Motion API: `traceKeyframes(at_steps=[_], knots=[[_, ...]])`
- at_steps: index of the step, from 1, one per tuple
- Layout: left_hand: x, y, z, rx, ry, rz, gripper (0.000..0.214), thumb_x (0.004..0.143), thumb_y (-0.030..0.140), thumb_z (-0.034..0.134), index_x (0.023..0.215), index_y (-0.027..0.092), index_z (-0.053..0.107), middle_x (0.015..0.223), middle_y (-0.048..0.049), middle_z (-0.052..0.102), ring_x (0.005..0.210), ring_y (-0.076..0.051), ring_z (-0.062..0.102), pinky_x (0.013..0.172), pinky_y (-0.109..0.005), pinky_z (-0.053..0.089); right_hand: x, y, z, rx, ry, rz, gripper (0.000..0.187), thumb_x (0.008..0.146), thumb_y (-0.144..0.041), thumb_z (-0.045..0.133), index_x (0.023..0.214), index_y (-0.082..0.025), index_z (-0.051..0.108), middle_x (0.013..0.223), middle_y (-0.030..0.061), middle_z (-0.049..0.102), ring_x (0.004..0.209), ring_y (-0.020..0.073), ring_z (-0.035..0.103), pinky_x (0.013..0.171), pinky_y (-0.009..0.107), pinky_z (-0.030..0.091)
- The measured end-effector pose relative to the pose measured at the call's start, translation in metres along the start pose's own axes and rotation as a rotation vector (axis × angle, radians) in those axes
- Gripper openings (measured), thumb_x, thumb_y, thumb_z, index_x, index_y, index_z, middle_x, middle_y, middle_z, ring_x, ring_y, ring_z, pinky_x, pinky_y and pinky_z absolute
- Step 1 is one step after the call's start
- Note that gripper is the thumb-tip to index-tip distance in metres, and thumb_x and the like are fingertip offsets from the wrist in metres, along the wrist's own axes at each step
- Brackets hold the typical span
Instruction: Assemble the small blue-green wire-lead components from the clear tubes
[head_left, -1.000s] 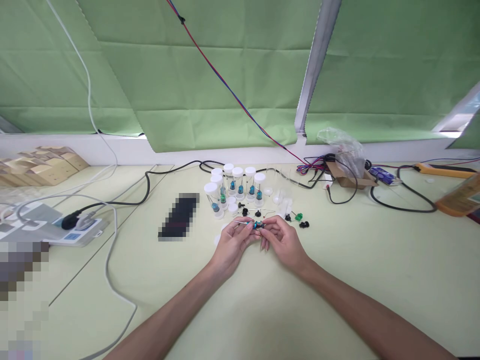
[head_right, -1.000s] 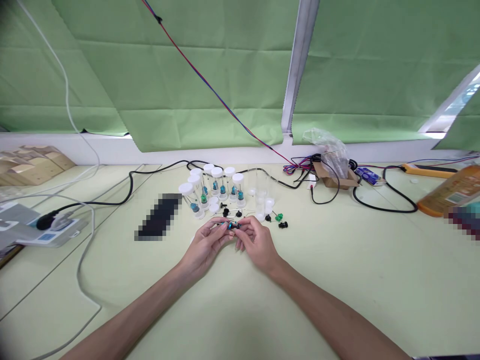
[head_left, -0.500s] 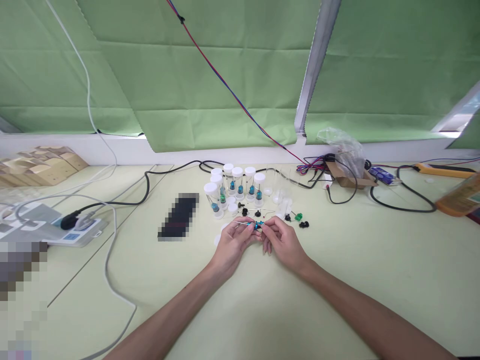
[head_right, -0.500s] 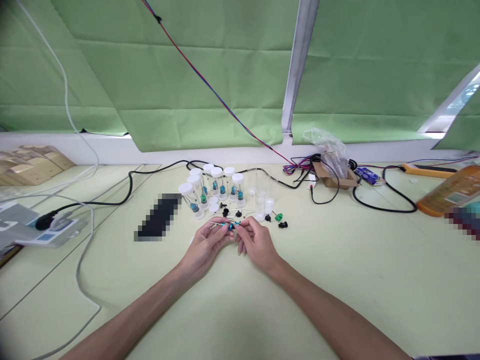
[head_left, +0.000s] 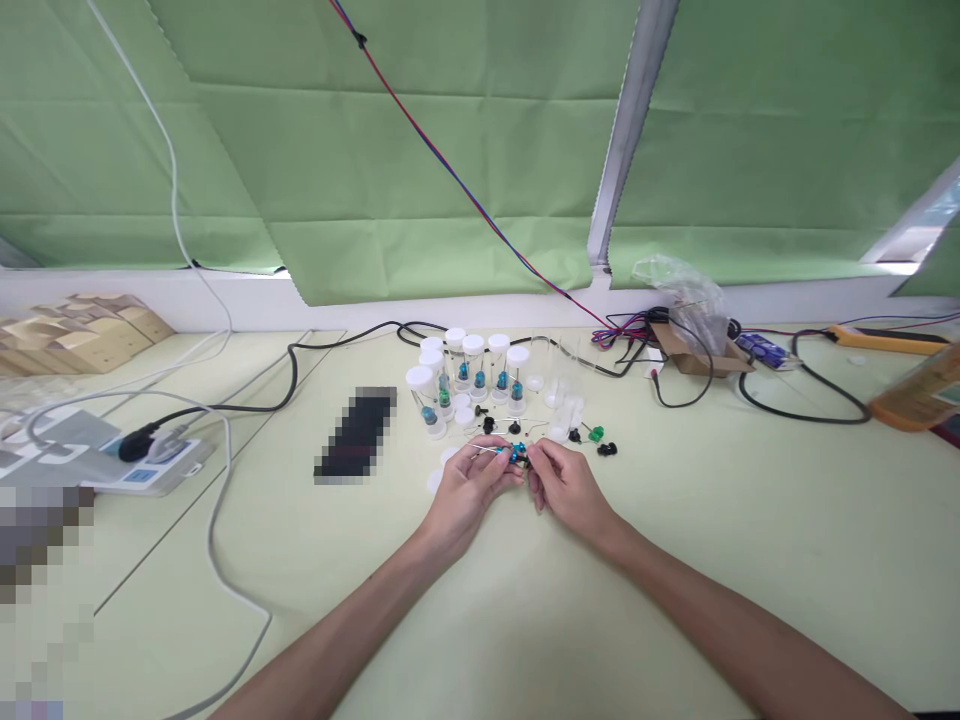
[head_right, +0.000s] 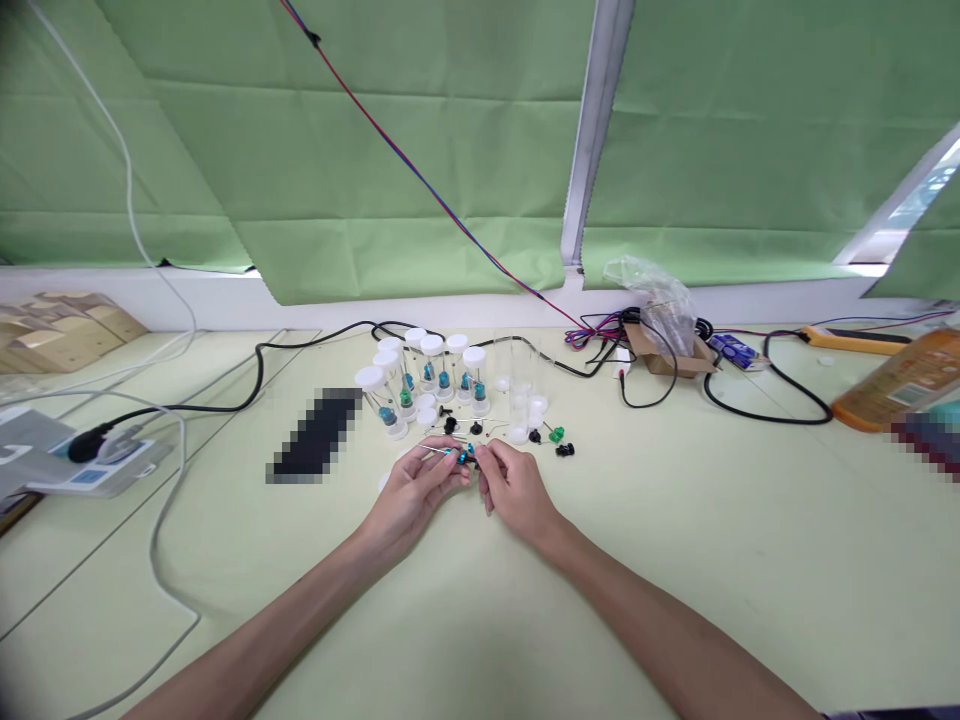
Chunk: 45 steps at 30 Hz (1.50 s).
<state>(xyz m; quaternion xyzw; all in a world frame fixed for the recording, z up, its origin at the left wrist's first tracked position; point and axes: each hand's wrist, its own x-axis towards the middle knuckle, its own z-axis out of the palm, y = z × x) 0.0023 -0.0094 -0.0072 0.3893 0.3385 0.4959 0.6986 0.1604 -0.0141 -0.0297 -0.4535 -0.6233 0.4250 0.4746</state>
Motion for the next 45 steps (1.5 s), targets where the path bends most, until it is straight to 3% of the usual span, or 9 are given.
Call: traceKeyframes(at_steps=[14,20,36,45], knots=[[0.0022,0.0004,-0.0009,-0.081,0.060,-0.009,0.025,0.074,0.024,0.078,0.091,0.015,0.062,0.084,-0.0046,0.070,0.074,-0.013,0.067,0.082,-0.030,0.054,-0.0002,0.0003,-0.0003,0.113,0.005,-0.045,0.023,0.089,-0.040,0.060,0.100,-0.020,0.056,0.084,0.0030,0.065,0.063,0.0132,0.062,0.053,0.025,0.051],[0.0018,-0.0018,-0.0022,-0.070,0.052,-0.002,0.025,0.074,0.024,0.078,0.091,0.015,0.062,0.086,-0.0047,0.070,0.074,-0.014,0.066,0.080,-0.030,0.054,0.0000,0.0003,-0.0015,0.080,0.009,-0.083,0.017,0.089,-0.034,0.061,0.098,-0.019,0.056,0.087,0.0042,0.064,0.071,0.0153,0.064,0.066,0.030,0.055],[0.0024,-0.0024,-0.0027,-0.037,0.020,-0.004,0.026,0.075,0.026,0.078,0.094,0.016,0.063,0.083,-0.0035,0.069,0.076,-0.015,0.067,0.081,-0.031,0.054,-0.0007,0.0018,0.0015,0.150,0.011,-0.059,0.018,0.095,-0.039,0.052,0.096,-0.022,0.052,0.066,-0.0029,0.060,0.052,0.0120,0.058,0.050,0.025,0.047],[0.0019,-0.0025,-0.0017,-0.040,0.030,-0.003,0.026,0.075,0.026,0.077,0.093,0.016,0.063,0.082,-0.0042,0.069,0.077,-0.016,0.067,0.083,-0.032,0.054,-0.0007,0.0017,0.0021,0.152,0.005,-0.043,0.019,0.094,-0.041,0.053,0.095,-0.022,0.053,0.069,-0.0015,0.061,0.055,0.0133,0.061,0.053,0.027,0.050]])
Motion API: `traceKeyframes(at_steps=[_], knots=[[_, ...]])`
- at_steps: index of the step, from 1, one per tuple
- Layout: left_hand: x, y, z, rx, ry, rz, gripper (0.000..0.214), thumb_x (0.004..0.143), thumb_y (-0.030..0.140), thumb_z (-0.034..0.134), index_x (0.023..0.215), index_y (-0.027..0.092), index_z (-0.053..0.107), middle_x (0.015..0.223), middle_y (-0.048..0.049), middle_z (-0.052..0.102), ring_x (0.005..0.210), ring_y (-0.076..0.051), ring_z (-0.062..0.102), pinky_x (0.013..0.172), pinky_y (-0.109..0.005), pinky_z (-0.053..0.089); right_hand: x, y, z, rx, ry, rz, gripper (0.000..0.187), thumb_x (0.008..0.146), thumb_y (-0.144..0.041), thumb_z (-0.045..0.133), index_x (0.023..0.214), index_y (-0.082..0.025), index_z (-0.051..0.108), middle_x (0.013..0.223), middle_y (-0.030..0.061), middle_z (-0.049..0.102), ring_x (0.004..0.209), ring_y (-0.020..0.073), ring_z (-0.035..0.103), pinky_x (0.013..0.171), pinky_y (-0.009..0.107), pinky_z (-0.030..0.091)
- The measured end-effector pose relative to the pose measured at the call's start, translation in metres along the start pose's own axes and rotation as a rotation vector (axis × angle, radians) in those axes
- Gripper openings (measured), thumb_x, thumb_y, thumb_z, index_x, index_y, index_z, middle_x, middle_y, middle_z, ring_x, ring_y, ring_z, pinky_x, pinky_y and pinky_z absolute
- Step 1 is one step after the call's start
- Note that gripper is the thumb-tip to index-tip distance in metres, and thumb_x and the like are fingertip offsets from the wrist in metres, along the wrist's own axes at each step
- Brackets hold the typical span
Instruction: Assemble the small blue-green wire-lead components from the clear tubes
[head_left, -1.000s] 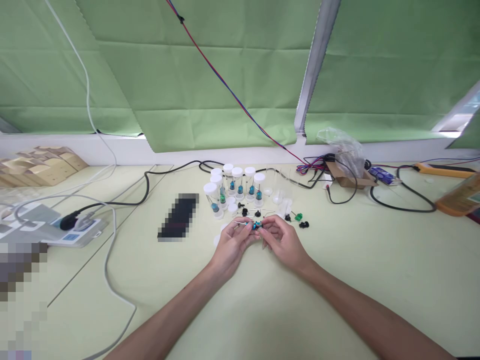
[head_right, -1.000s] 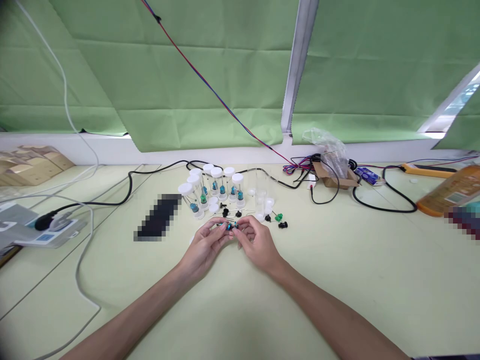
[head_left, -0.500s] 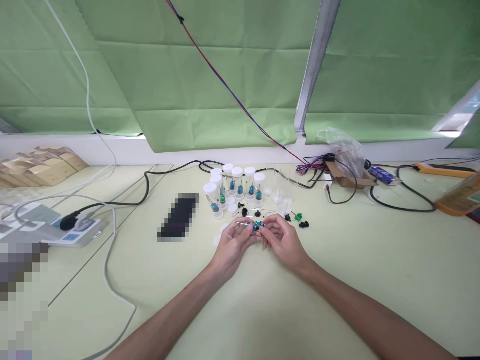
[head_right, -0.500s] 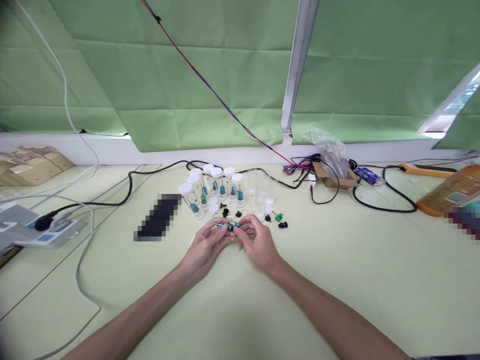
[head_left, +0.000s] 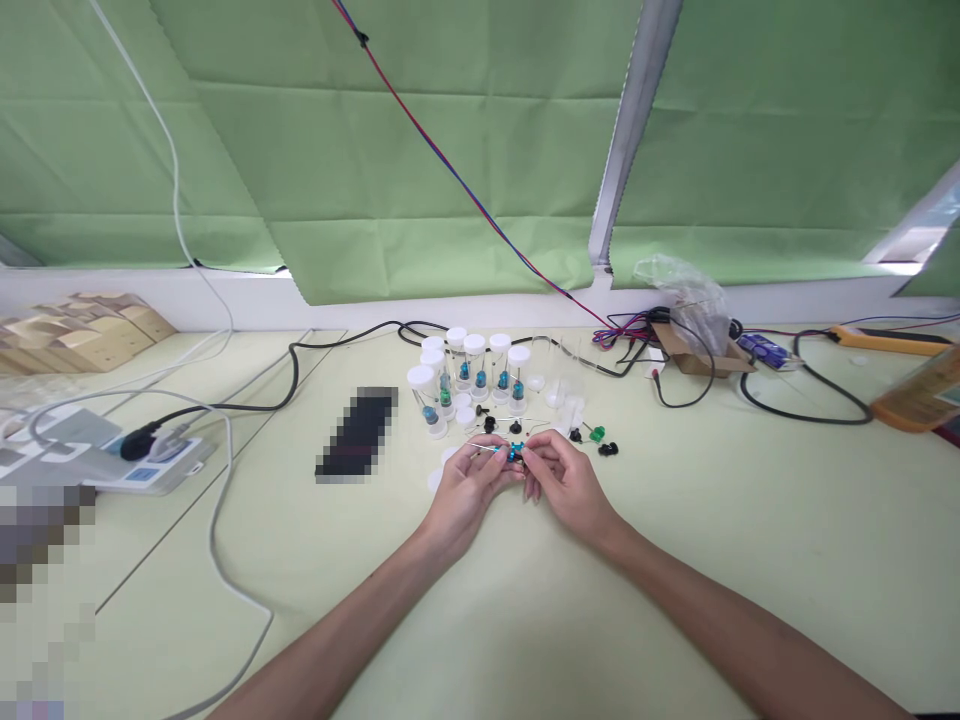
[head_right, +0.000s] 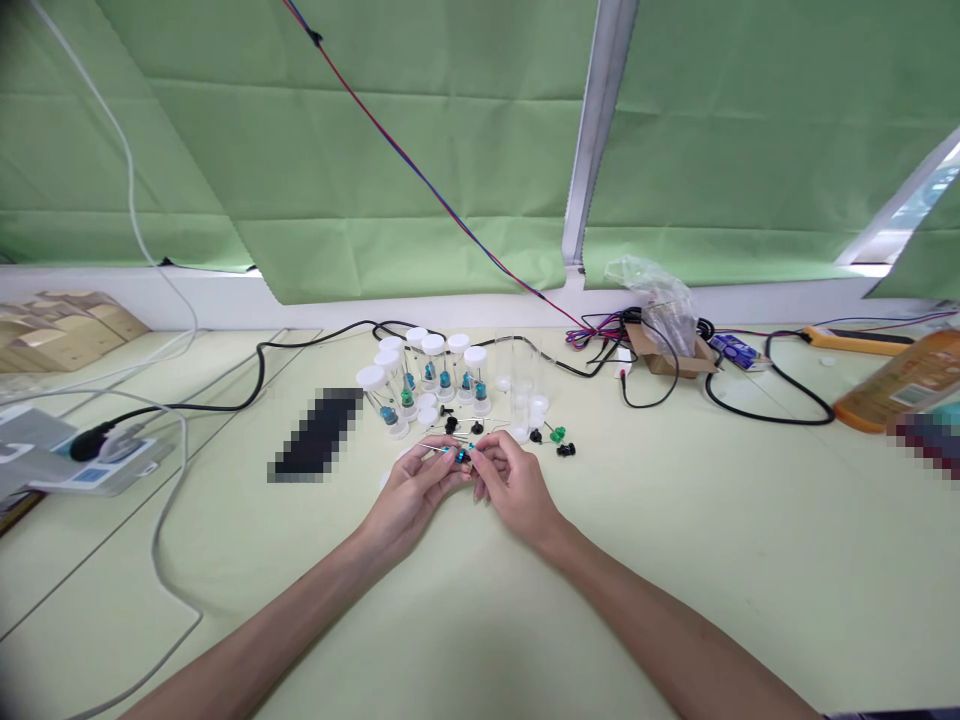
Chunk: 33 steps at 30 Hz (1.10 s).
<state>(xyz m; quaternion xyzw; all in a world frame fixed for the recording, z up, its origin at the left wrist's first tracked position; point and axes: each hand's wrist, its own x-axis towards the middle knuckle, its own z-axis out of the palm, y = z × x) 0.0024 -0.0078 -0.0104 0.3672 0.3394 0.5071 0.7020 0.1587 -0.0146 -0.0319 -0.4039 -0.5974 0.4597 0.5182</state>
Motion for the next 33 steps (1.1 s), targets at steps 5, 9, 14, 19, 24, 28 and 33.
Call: traceKeyframes(at_steps=[5,9,14,19,24,28,33], knots=[[-0.0010,0.0028,0.0029,-0.021,0.030,-0.004,0.027,0.072,0.026,0.079,0.090,0.016,0.063,0.084,-0.0043,0.070,0.074,-0.015,0.067,0.082,-0.031,0.054,0.0001,-0.0016,0.0000,-0.007,0.000,-0.006,0.021,0.091,-0.041,0.057,0.097,-0.021,0.054,0.083,0.0028,0.064,0.064,0.0147,0.064,0.056,0.027,0.053],[-0.0016,0.0044,0.0036,-0.029,0.053,-0.003,0.026,0.072,0.026,0.080,0.089,0.015,0.063,0.083,-0.0045,0.070,0.073,-0.014,0.067,0.082,-0.030,0.054,-0.0002,-0.0033,-0.0005,-0.044,0.006,-0.035,0.020,0.091,-0.038,0.059,0.099,-0.020,0.055,0.091,0.0050,0.064,0.076,0.0166,0.066,0.067,0.030,0.055],[-0.0003,0.0031,0.0018,-0.029,0.037,-0.006,0.026,0.072,0.026,0.079,0.089,0.015,0.064,0.084,-0.0045,0.070,0.073,-0.014,0.067,0.082,-0.030,0.054,-0.0008,-0.0031,-0.0014,-0.077,0.011,-0.054,0.020,0.091,-0.037,0.058,0.101,-0.021,0.056,0.096,0.0062,0.064,0.082,0.0179,0.066,0.074,0.032,0.056],[0.0000,0.0019,0.0008,-0.012,0.025,-0.008,0.027,0.071,0.027,0.080,0.091,0.015,0.065,0.083,-0.0040,0.069,0.074,-0.015,0.067,0.081,-0.032,0.054,0.0000,0.0012,-0.0013,-0.065,0.017,-0.055,0.019,0.092,-0.037,0.058,0.101,-0.021,0.056,0.093,0.0057,0.064,0.080,0.0172,0.065,0.071,0.031,0.055],[-0.0007,0.0024,0.0011,0.005,0.026,-0.011,0.029,0.071,0.027,0.081,0.092,0.015,0.065,0.079,-0.0037,0.069,0.074,-0.015,0.066,0.077,-0.030,0.054,0.0003,0.0016,-0.0007,-0.022,0.007,-0.026,0.020,0.093,-0.041,0.055,0.099,-0.021,0.054,0.082,0.0025,0.063,0.064,0.0146,0.062,0.057,0.028,0.051],[-0.0006,0.0021,0.0016,0.006,0.023,-0.013,0.029,0.071,0.027,0.080,0.092,0.015,0.064,0.078,-0.0036,0.068,0.075,-0.015,0.066,0.078,-0.030,0.054,0.0005,-0.0014,-0.0003,-0.027,-0.002,-0.015,0.023,0.094,-0.044,0.052,0.096,-0.022,0.054,0.071,-0.0004,0.061,0.058,0.0145,0.060,0.054,0.028,0.050],[-0.0015,0.0026,0.0025,0.005,0.022,-0.015,0.028,0.072,0.027,0.080,0.091,0.015,0.064,0.078,-0.0037,0.069,0.075,-0.016,0.067,0.079,-0.031,0.054,0.0005,-0.0024,0.0001,-0.032,-0.004,-0.007,0.026,0.093,-0.048,0.051,0.094,-0.022,0.054,0.070,-0.0004,0.061,0.058,0.0146,0.061,0.054,0.027,0.050]])
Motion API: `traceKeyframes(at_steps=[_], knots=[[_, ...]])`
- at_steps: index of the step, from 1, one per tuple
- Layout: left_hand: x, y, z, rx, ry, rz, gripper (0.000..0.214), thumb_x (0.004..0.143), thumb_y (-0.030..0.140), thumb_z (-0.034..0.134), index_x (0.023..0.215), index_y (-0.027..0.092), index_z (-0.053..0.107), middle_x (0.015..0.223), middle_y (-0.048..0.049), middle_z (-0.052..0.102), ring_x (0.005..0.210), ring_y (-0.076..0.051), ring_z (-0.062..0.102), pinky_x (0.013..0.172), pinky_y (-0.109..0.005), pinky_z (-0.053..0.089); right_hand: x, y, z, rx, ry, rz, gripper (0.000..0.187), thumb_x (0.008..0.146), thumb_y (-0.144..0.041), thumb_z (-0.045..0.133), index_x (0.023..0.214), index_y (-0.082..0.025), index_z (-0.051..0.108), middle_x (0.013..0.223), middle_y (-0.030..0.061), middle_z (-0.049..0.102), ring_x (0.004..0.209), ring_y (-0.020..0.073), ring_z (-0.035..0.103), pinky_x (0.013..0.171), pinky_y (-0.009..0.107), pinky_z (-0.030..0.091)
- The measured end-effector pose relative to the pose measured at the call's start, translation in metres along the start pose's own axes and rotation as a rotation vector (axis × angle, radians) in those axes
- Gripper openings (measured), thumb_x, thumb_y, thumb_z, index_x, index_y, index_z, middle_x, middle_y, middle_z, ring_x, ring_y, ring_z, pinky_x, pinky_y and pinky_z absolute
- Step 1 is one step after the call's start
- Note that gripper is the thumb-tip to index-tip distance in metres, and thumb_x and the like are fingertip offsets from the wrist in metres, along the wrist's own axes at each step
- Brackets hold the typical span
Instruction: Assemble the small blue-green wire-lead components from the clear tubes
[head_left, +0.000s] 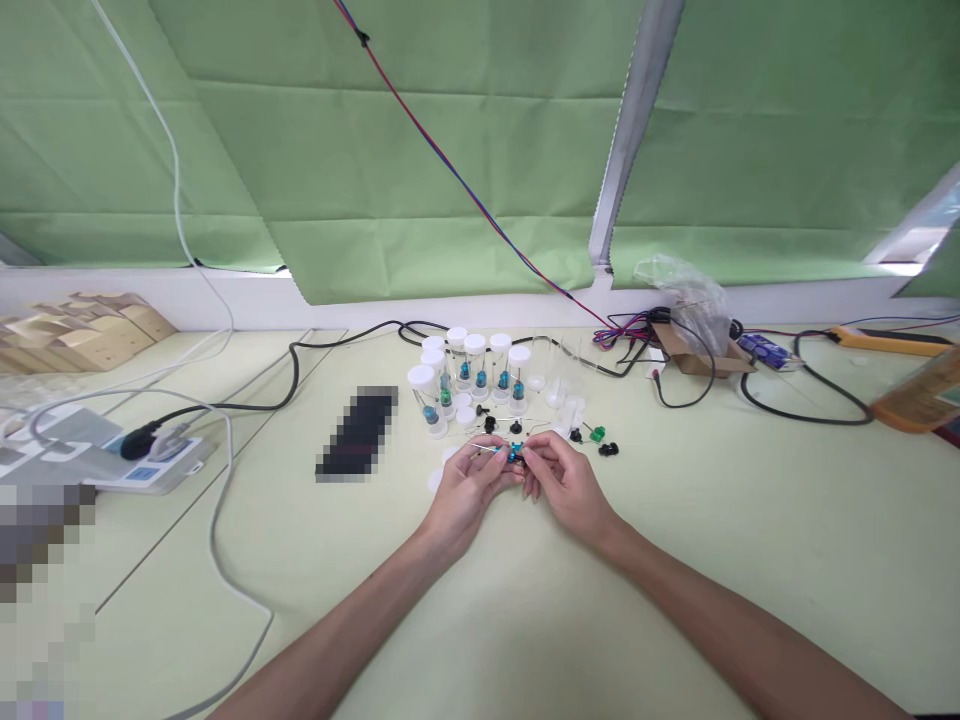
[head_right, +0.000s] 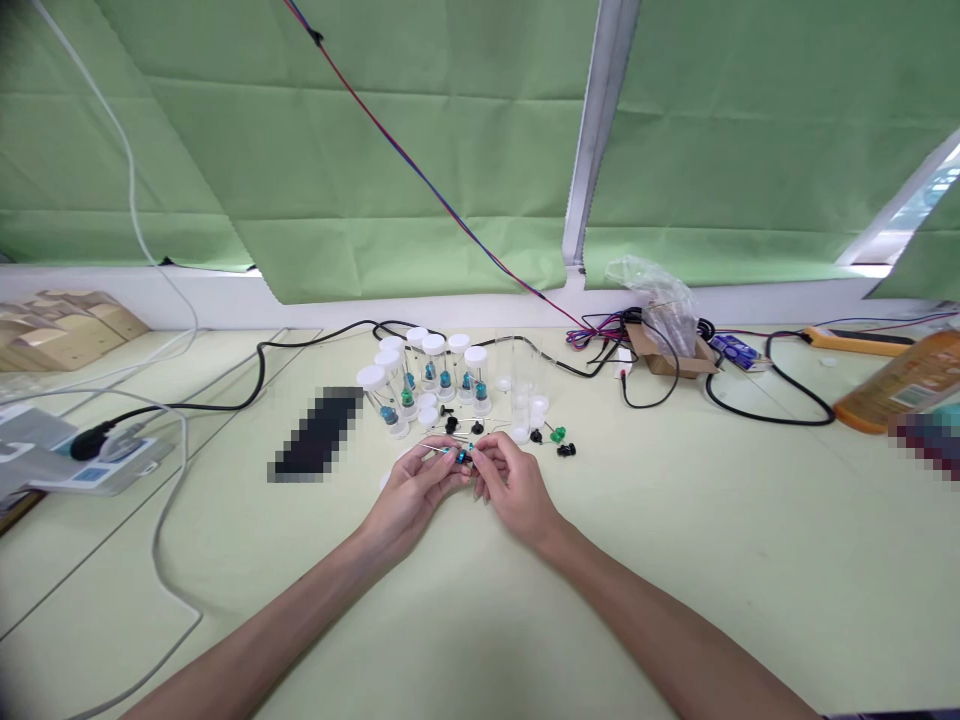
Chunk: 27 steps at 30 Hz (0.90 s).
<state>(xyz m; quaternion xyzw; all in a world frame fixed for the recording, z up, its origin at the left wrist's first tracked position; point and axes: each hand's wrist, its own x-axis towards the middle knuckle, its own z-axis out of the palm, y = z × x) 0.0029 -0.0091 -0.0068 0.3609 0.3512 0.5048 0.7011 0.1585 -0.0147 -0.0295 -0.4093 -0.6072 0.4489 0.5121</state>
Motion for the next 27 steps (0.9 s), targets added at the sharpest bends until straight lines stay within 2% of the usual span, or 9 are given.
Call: traceKeyframes(at_steps=[6,10,16,27], knots=[[0.0002,0.0009,0.0005,-0.010,0.030,0.006,0.029,0.069,0.028,0.081,0.088,0.015,0.064,0.080,-0.0041,0.069,0.073,-0.015,0.066,0.080,-0.031,0.053,-0.0005,0.0009,0.0003,-0.009,0.010,-0.005,0.022,0.092,-0.043,0.054,0.097,-0.022,0.055,0.080,0.0019,0.063,0.062,0.0144,0.062,0.055,0.027,0.050],[0.0017,0.0001,-0.0009,-0.022,0.042,0.028,0.027,0.070,0.028,0.081,0.088,0.016,0.064,0.080,-0.0036,0.069,0.073,-0.015,0.066,0.082,-0.032,0.053,-0.0006,-0.0003,-0.0006,-0.034,0.003,-0.015,0.021,0.090,-0.038,0.059,0.101,-0.021,0.056,0.092,0.0049,0.064,0.071,0.0152,0.064,0.065,0.029,0.054],[0.0028,-0.0017,-0.0036,-0.022,0.036,0.017,0.025,0.073,0.027,0.079,0.090,0.016,0.064,0.082,-0.0041,0.069,0.074,-0.014,0.065,0.077,-0.028,0.053,-0.0002,0.0010,-0.0015,-0.021,-0.001,-0.007,0.020,0.089,-0.036,0.060,0.102,-0.021,0.057,0.093,0.0052,0.065,0.074,0.0158,0.064,0.063,0.028,0.054],[0.0033,-0.0024,-0.0044,-0.025,0.031,0.008,0.027,0.070,0.028,0.081,0.090,0.016,0.066,0.085,-0.0045,0.069,0.074,-0.013,0.065,0.076,-0.028,0.053,0.0002,0.0021,-0.0009,0.000,0.019,0.017,0.024,0.089,-0.044,0.059,0.096,-0.021,0.057,0.082,0.0025,0.064,0.062,0.0140,0.061,0.056,0.028,0.051]])
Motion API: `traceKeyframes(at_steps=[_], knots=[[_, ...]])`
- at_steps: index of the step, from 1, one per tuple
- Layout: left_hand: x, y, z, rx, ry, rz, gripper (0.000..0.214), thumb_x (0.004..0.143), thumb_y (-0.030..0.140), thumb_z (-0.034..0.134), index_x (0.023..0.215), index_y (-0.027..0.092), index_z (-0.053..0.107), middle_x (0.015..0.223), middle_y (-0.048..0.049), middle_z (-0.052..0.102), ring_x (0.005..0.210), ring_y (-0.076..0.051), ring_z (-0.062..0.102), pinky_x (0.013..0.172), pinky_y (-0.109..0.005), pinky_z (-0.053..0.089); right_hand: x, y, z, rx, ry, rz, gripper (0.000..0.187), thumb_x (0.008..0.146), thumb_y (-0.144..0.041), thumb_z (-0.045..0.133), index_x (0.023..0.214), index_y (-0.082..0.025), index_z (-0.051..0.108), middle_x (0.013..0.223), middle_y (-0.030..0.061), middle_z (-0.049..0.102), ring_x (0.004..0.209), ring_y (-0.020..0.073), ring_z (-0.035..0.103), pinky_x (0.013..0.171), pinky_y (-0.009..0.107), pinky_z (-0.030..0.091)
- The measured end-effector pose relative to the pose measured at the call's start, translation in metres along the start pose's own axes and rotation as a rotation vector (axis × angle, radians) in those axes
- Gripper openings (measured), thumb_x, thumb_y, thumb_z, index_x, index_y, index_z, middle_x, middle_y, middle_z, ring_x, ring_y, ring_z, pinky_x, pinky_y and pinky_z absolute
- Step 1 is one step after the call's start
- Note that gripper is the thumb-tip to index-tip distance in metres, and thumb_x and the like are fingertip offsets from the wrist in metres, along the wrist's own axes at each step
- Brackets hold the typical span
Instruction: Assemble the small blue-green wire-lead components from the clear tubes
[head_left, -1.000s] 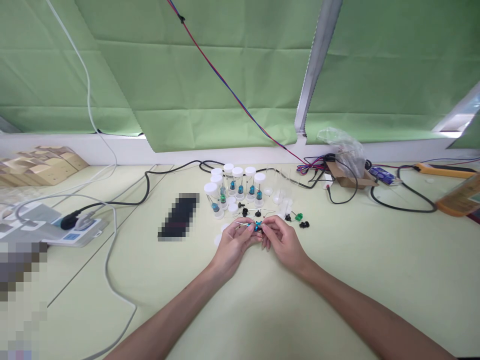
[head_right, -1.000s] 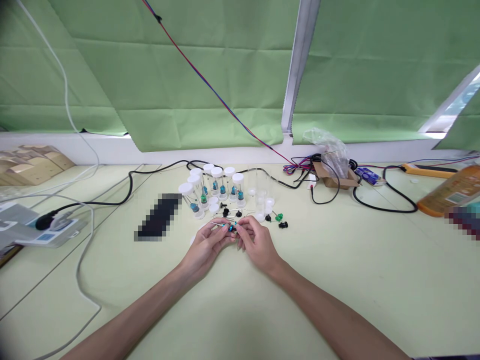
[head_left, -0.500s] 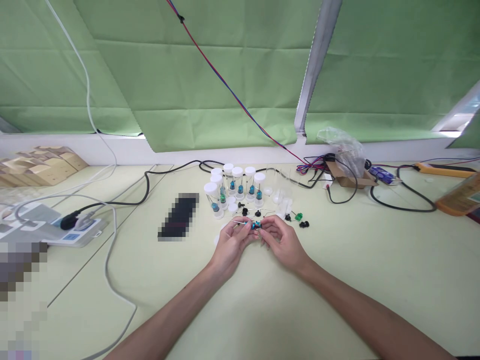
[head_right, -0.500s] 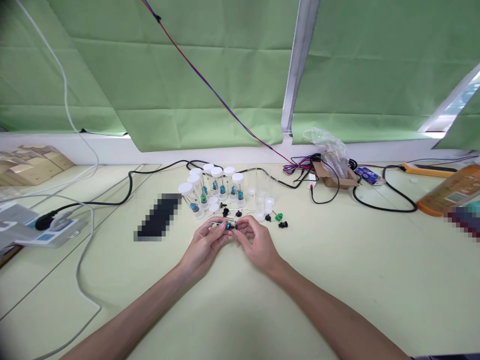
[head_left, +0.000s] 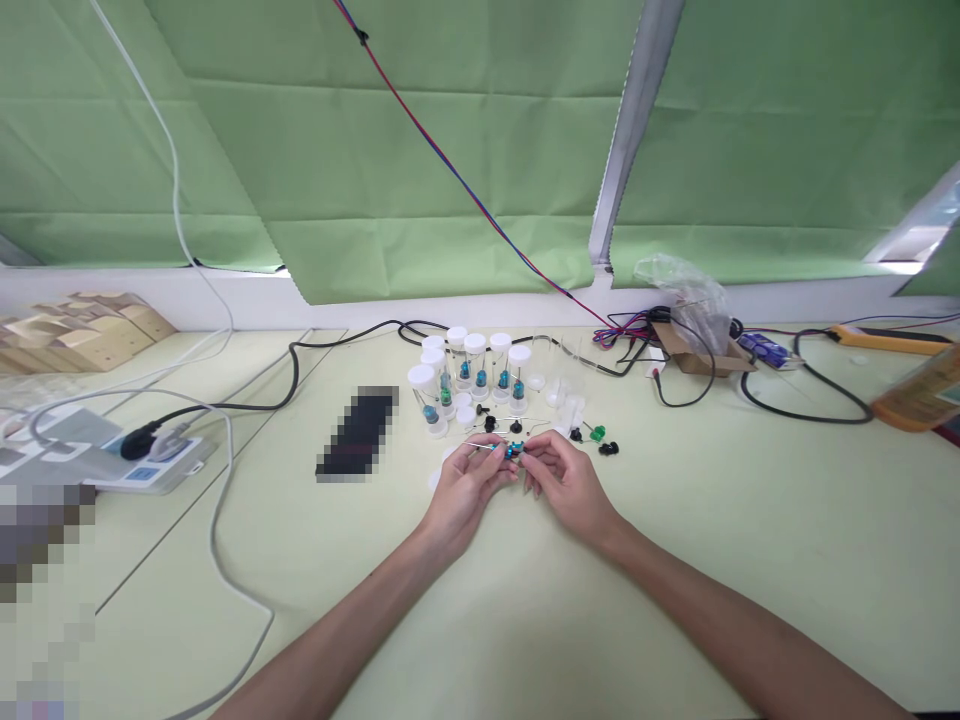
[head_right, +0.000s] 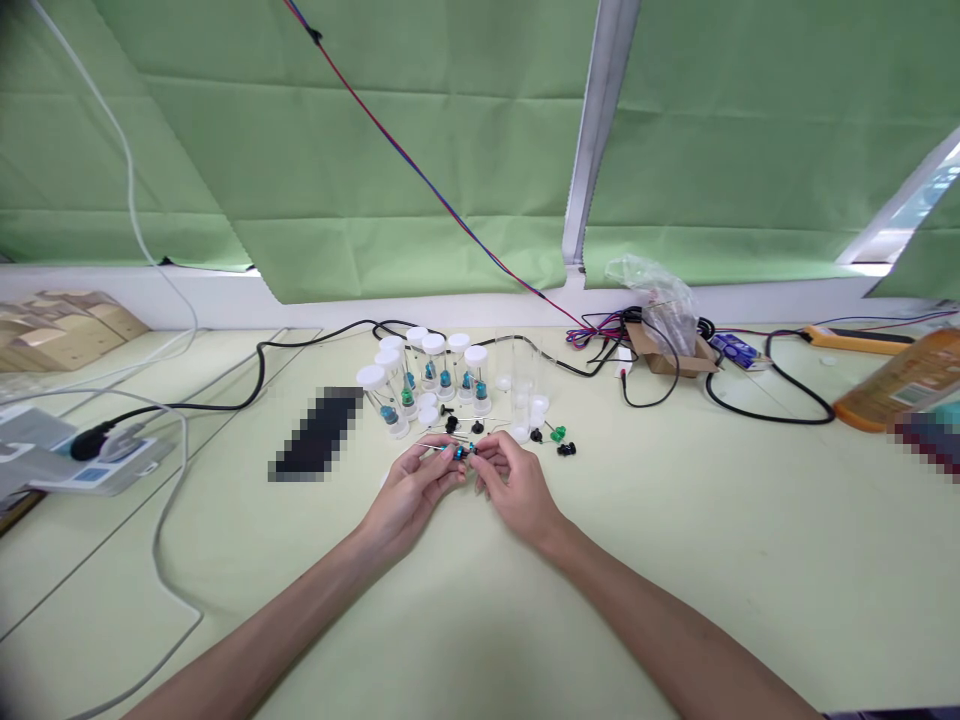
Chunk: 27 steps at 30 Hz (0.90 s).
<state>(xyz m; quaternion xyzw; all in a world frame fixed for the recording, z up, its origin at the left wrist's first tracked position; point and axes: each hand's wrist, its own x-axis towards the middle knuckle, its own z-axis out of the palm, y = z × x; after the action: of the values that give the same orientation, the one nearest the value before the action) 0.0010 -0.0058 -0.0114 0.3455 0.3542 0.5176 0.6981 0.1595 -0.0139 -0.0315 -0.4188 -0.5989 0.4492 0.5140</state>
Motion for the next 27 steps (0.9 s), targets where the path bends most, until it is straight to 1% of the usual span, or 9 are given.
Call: traceKeyframes(at_steps=[3,6,13,21,27], knots=[[-0.0004,0.0006,0.0008,0.009,-0.007,0.001,0.027,0.070,0.028,0.081,0.090,0.016,0.066,0.083,-0.0046,0.069,0.074,-0.013,0.064,0.076,-0.028,0.053,0.0003,0.0000,0.0001,0.005,-0.009,0.008,0.025,0.090,-0.045,0.057,0.093,-0.020,0.057,0.071,-0.0002,0.061,0.060,0.0142,0.060,0.055,0.028,0.049],[-0.0008,0.0012,0.0016,0.023,-0.006,-0.001,0.027,0.070,0.027,0.081,0.090,0.016,0.065,0.081,-0.0043,0.069,0.074,-0.013,0.064,0.077,-0.028,0.053,0.0012,0.0007,0.0001,0.011,-0.024,0.025,0.025,0.091,-0.046,0.055,0.091,-0.020,0.056,0.066,-0.0012,0.059,0.058,0.0138,0.059,0.055,0.027,0.049],[-0.0015,-0.0003,0.0006,0.025,-0.012,-0.003,0.027,0.072,0.026,0.080,0.092,0.017,0.064,0.081,-0.0032,0.069,0.074,-0.013,0.065,0.081,-0.030,0.053,0.0019,0.0005,-0.0008,-0.026,-0.044,0.033,0.031,0.093,-0.049,0.050,0.085,-0.020,0.055,0.067,-0.0019,0.057,0.052,0.0112,0.055,0.050,0.024,0.045],[-0.0003,-0.0023,-0.0011,0.034,-0.023,-0.007,0.028,0.073,0.026,0.079,0.093,0.016,0.063,0.083,-0.0035,0.069,0.075,-0.014,0.065,0.080,-0.030,0.054,0.0031,-0.0006,-0.0020,-0.133,-0.041,0.032,0.037,0.096,-0.049,0.045,0.074,-0.020,0.053,0.063,-0.0016,0.057,0.049,0.0109,0.053,0.051,0.024,0.045],[-0.0005,-0.0022,-0.0005,0.026,-0.026,-0.007,0.027,0.074,0.026,0.078,0.093,0.016,0.063,0.083,-0.0037,0.069,0.075,-0.013,0.065,0.080,-0.029,0.053,0.0035,-0.0037,-0.0016,-0.149,-0.041,0.028,0.037,0.096,-0.047,0.044,0.073,-0.020,0.053,0.063,-0.0014,0.057,0.050,0.0108,0.053,0.052,0.024,0.044]])
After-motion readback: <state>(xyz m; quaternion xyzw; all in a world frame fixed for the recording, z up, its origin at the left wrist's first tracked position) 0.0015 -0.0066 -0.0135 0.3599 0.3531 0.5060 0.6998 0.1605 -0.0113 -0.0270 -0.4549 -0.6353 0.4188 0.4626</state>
